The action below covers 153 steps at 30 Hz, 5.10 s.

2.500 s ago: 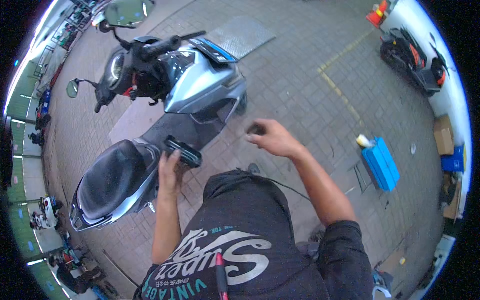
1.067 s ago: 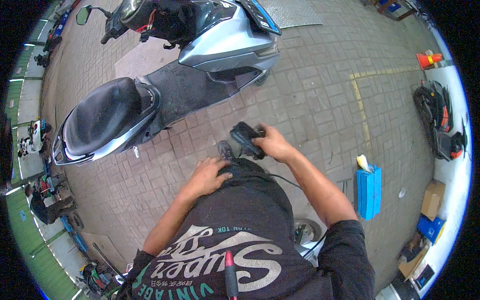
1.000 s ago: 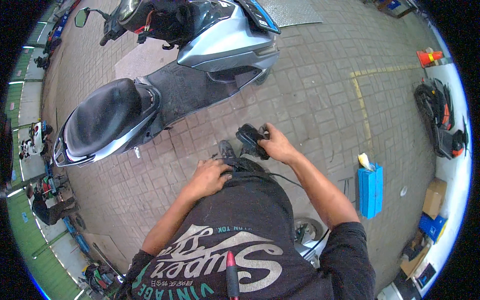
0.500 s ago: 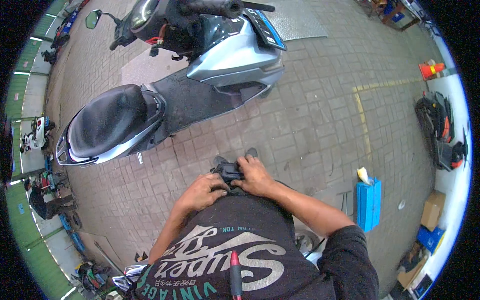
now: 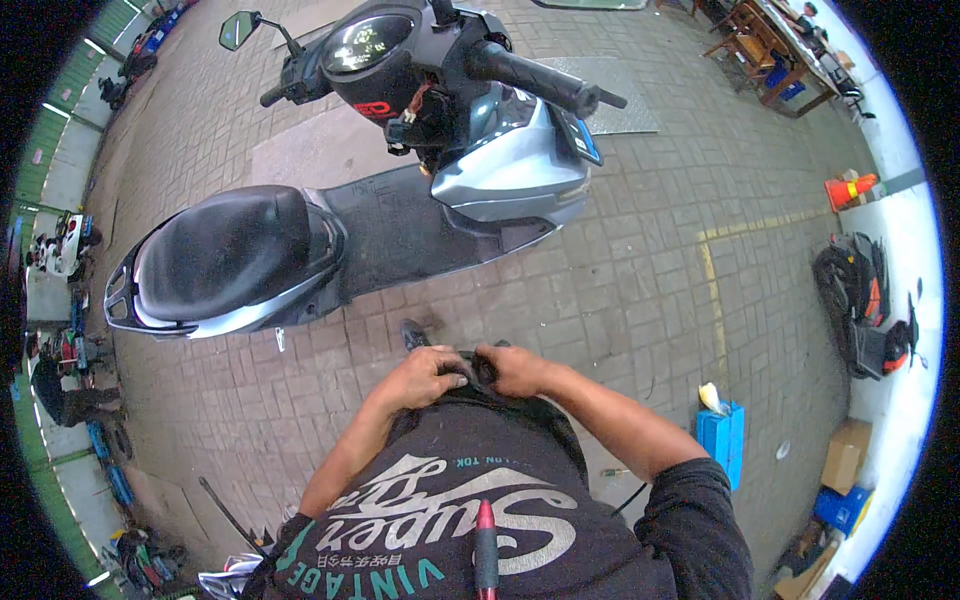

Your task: The person works on the dashboard and front panel of a scooter using a screwdriver to remove or tighten screws and handles wires near the console.

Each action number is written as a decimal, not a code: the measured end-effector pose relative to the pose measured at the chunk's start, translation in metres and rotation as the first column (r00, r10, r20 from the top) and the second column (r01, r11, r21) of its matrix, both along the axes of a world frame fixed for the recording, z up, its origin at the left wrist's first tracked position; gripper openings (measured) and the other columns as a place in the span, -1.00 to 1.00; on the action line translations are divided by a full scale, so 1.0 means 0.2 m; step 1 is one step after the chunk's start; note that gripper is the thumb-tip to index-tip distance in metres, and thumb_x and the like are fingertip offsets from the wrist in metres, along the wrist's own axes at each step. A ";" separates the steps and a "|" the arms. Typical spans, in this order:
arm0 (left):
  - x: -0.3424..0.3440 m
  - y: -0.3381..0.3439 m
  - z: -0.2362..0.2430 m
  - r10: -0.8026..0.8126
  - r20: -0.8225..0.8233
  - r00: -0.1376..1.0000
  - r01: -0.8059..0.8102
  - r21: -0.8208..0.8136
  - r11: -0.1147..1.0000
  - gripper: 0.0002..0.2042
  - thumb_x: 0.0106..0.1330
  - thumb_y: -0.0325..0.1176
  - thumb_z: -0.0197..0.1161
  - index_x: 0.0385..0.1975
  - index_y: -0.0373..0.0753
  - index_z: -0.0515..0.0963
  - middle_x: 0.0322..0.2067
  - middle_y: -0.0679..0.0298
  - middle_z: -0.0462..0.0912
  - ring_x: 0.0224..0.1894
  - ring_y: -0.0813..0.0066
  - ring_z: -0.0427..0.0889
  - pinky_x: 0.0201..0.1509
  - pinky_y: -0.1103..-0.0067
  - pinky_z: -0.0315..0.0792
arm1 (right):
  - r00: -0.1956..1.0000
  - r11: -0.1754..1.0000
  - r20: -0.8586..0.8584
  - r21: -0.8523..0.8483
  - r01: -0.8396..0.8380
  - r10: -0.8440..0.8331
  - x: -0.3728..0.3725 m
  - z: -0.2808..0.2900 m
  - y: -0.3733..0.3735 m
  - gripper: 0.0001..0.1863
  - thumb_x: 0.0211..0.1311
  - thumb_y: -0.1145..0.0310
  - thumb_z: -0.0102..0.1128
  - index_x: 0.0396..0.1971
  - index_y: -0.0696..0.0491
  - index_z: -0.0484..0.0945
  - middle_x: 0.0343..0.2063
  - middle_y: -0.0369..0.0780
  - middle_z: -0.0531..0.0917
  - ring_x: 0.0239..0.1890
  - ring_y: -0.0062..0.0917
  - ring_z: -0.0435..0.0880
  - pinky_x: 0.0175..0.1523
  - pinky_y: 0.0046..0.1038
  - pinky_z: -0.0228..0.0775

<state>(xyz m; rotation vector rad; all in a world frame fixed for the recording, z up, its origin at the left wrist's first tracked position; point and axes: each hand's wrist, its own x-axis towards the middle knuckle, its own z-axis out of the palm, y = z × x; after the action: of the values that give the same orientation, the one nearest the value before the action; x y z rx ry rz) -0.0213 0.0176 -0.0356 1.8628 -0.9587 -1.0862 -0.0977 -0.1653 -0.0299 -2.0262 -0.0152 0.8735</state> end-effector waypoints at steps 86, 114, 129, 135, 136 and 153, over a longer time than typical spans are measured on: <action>0.85 0.57 -0.67 -0.251 -0.063 0.966 0.257 0.132 0.957 -0.67 0.06 -0.28 0.19 -0.24 -0.38 0.51 -0.33 -0.01 0.59 -0.27 0.18 0.55 -0.18 0.42 0.38 | 0.583 0.598 0.166 0.057 0.800 -0.796 0.51 -0.33 0.91 -0.73 0.07 0.32 0.09 -0.26 0.15 0.48 -0.37 -0.07 0.59 -0.29 -0.34 0.57 -0.16 -0.40 0.33; 0.91 0.52 -0.41 -0.215 0.140 0.967 0.181 0.218 0.959 -0.72 0.09 -0.35 0.16 -0.24 -0.39 0.48 -0.29 -0.04 0.56 -0.20 0.15 0.53 -0.09 0.44 0.35 | 0.399 0.385 0.074 -0.151 0.911 -0.914 0.07 -0.23 0.67 -0.54 -0.01 0.22 0.20 -0.14 0.19 0.42 -0.30 -0.09 0.57 -0.21 -0.39 0.55 -0.09 -0.43 0.33; 1.02 0.04 0.00 -0.210 0.035 0.977 0.211 -0.003 0.978 -0.65 0.21 -0.18 0.08 -0.21 -0.38 0.45 -0.35 0.11 0.58 -0.25 0.30 0.56 -0.13 0.46 0.41 | 0.793 0.715 0.465 0.697 -0.053 -0.394 0.73 0.98 1.06 -0.80 0.10 0.36 0.09 -0.35 0.18 0.49 -0.39 -0.16 0.55 -0.27 -0.44 0.50 -0.13 -0.44 0.30; 0.95 0.27 0.78 -0.323 -0.870 0.373 0.060 -0.325 0.944 -0.62 0.28 -0.10 -0.02 -0.13 -0.31 0.41 -0.29 0.16 0.55 -0.24 0.41 0.54 -0.14 0.50 0.41 | 0.088 0.424 0.460 0.704 0.569 -0.883 0.60 1.02 0.71 -0.85 0.13 0.43 0.01 -0.45 0.19 0.50 -0.65 -0.36 0.47 -0.59 -0.79 0.39 -0.53 -0.70 0.20; 0.92 0.23 0.76 -0.331 -0.800 0.500 0.082 -0.337 0.938 -0.62 0.28 -0.10 -0.01 -0.12 -0.30 0.41 -0.31 0.17 0.54 -0.27 0.41 0.54 -0.18 0.51 0.42 | 0.037 0.426 0.537 0.624 0.655 -0.843 0.58 1.03 0.63 -0.81 0.11 0.37 0.06 -0.46 0.20 0.49 -0.67 -0.27 0.47 -0.55 -0.69 0.39 -0.44 -0.56 0.27; 1.00 -0.50 0.70 -0.230 -0.899 0.371 -0.274 -0.343 0.898 -0.80 0.29 -0.28 -0.06 -0.17 -0.22 0.34 -0.50 0.24 0.49 -0.44 0.39 0.50 -0.37 0.48 0.40 | -0.387 -0.277 0.179 0.444 0.852 -0.904 0.33 0.61 1.02 -0.46 -0.01 0.54 0.10 0.07 0.12 0.27 -0.20 -0.21 0.46 -0.27 -0.56 0.47 -0.13 -0.55 0.32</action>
<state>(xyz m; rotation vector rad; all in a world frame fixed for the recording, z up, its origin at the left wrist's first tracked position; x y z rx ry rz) 0.1791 -0.0823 0.1036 0.5885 -0.3847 -1.4761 -0.0316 0.0388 0.0928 -1.2125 1.2248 -0.8495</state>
